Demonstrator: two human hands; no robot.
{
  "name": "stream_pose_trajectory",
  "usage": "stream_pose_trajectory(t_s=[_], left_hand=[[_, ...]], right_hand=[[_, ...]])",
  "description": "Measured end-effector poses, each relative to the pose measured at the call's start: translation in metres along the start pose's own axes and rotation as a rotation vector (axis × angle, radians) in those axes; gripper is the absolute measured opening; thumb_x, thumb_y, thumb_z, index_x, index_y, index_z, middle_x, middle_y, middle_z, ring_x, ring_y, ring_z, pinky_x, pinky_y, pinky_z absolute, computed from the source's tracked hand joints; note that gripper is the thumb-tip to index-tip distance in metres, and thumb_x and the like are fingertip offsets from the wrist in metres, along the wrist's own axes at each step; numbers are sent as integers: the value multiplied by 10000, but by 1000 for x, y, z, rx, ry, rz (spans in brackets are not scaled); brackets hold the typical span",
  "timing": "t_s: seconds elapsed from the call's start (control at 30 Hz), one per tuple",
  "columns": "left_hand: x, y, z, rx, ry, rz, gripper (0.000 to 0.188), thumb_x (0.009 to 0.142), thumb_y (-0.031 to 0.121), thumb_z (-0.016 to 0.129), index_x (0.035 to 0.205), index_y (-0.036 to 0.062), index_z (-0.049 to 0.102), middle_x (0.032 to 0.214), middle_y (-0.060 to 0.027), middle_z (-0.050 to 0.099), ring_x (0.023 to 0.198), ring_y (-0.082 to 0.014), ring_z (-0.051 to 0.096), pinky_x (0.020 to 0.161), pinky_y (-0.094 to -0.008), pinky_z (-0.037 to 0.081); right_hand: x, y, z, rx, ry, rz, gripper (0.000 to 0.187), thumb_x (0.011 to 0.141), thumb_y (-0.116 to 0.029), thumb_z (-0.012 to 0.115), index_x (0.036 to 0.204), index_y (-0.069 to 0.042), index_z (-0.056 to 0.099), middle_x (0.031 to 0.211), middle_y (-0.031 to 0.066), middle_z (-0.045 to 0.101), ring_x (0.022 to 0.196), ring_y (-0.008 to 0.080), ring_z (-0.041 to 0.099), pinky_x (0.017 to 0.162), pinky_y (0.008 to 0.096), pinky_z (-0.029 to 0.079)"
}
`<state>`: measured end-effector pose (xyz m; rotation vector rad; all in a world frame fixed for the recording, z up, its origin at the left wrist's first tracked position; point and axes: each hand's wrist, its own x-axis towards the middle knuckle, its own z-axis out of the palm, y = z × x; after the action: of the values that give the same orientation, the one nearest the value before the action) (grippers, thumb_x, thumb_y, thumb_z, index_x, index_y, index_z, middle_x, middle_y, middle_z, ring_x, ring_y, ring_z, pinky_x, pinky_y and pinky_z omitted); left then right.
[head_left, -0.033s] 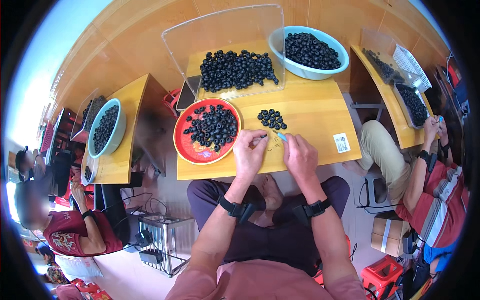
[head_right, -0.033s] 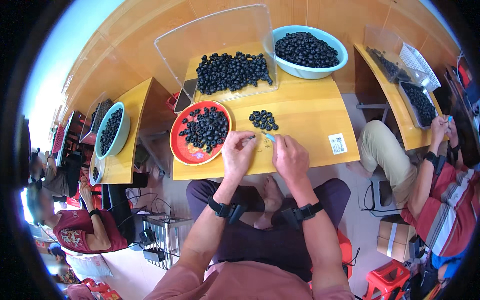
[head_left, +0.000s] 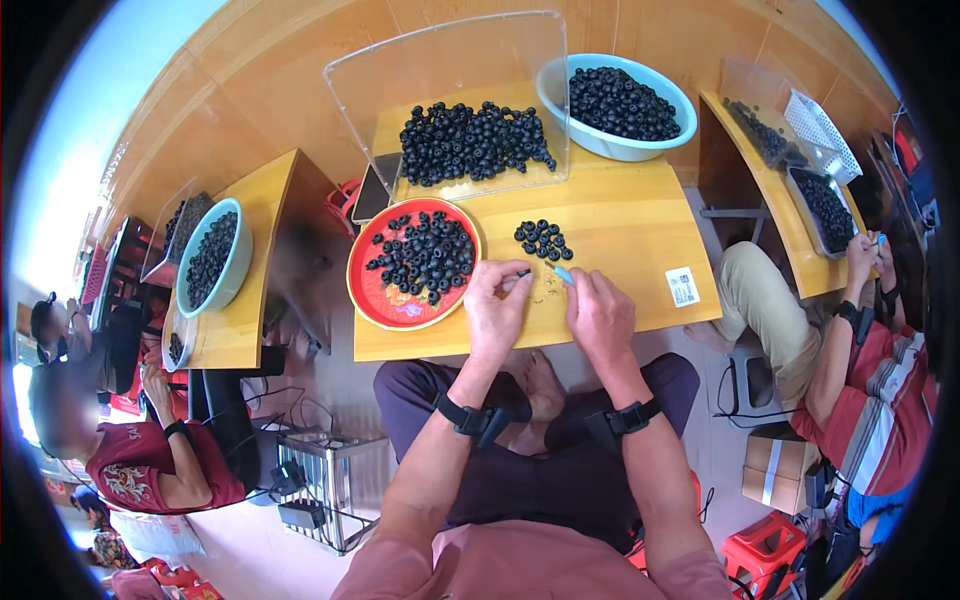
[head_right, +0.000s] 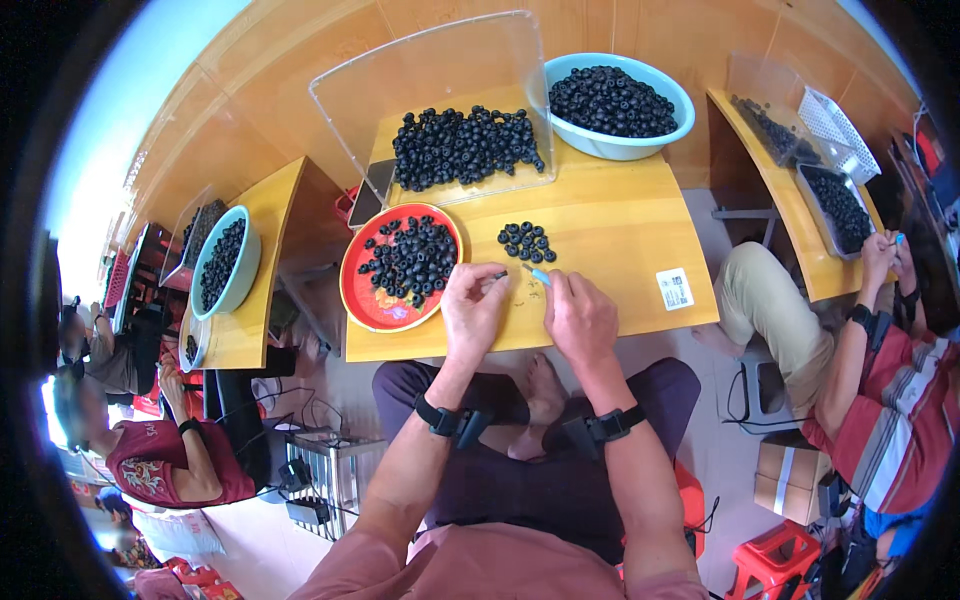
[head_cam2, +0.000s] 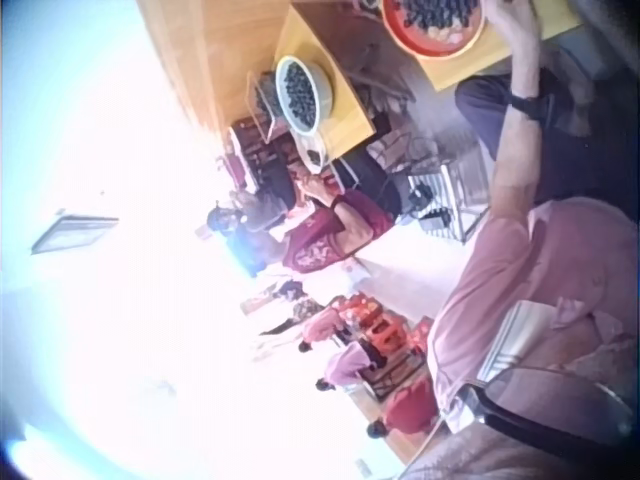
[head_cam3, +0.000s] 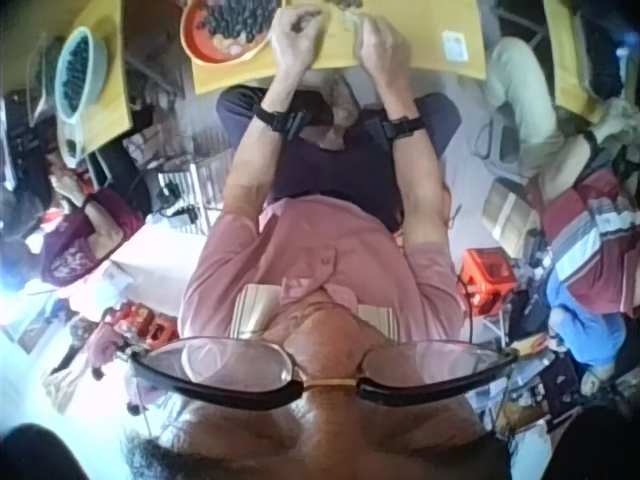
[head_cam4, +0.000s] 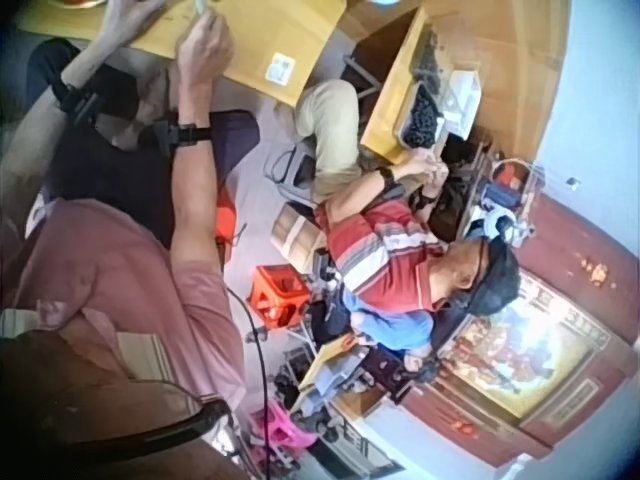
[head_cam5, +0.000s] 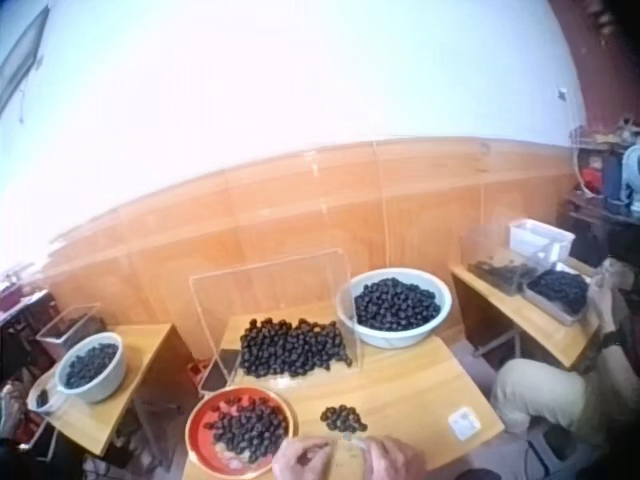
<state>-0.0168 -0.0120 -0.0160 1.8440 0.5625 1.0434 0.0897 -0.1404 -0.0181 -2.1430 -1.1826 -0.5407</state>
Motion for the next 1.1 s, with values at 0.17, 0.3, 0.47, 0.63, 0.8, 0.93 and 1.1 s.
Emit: stream_pose_trajectory(t_s=[0.17, 0.3, 0.47, 0.63, 0.8, 0.93, 1.1], left_hand=[[11, 10, -44, 224, 142, 149, 167, 829, -43, 769, 971, 38, 735, 934, -81, 673, 784, -168, 638, 683, -295, 537], [36, 18, -76, 627, 343, 218, 237, 815, -65, 728, 1032, 31, 723, 995, -122, 665, 981, -320, 648, 908, -408, 527], [39, 19, -46, 478, -97, 328, 236, 836, -67, 688, 1056, 14, 717, 1054, -162, 666, 1025, -355, 644, 937, -431, 524], [38, -2, -1, 492, -230, 316, 248, 859, -12, 697, 1107, 7, 697, 1024, -172, 641, 976, -380, 633, 887, -449, 529], [42, -6, 3, 582, -299, 181, 241, 846, -7, 709, 1086, 5, 692, 1001, -178, 620, 1008, -386, 621, 900, -453, 522], [41, 1, 6, 516, -249, 259, 229, 839, 8, 725, 1066, 9, 691, 1009, -187, 629, 1004, -387, 632, 893, -453, 526], [43, -5, 1, 541, -341, 247, 220, 850, 30, 730, 1065, 11, 688, 989, -180, 650, 969, -388, 648, 872, -458, 533]], right_hand=[[0, 1, -2, 32, 8, 20, 127, 900, -120, 706, 1014, -67, 690, 786, 107, 600, 695, 318, 650, 596, 436, 514], [3, 0, -2, 8, 33, 1, 127, 881, -118, 704, 992, -63, 676, 775, 93, 581, 695, 290, 643, 588, 419, 524], [2, 0, -2, 0, 27, 12, 133, 881, -120, 703, 996, -61, 673, 782, 95, 580, 703, 294, 643, 593, 424, 523], [1, -1, -2, 7, 56, 13, 121, 887, -120, 697, 988, -60, 666, 779, 97, 574, 700, 295, 639, 599, 424, 522], [0, 0, 0, 21, 53, 21, 105, 900, -109, 680, 988, -53, 664, 778, 100, 565, 697, 289, 631, 596, 420, 517], [-1, 2, -2, -2, 52, 14, 107, 902, -106, 677, 989, -45, 664, 776, 99, 563, 698, 287, 630, 595, 417, 517], [1, 2, -1, 3, 40, 7, 124, 899, -109, 677, 1002, -41, 668, 776, 98, 562, 698, 284, 629, 599, 412, 520]])
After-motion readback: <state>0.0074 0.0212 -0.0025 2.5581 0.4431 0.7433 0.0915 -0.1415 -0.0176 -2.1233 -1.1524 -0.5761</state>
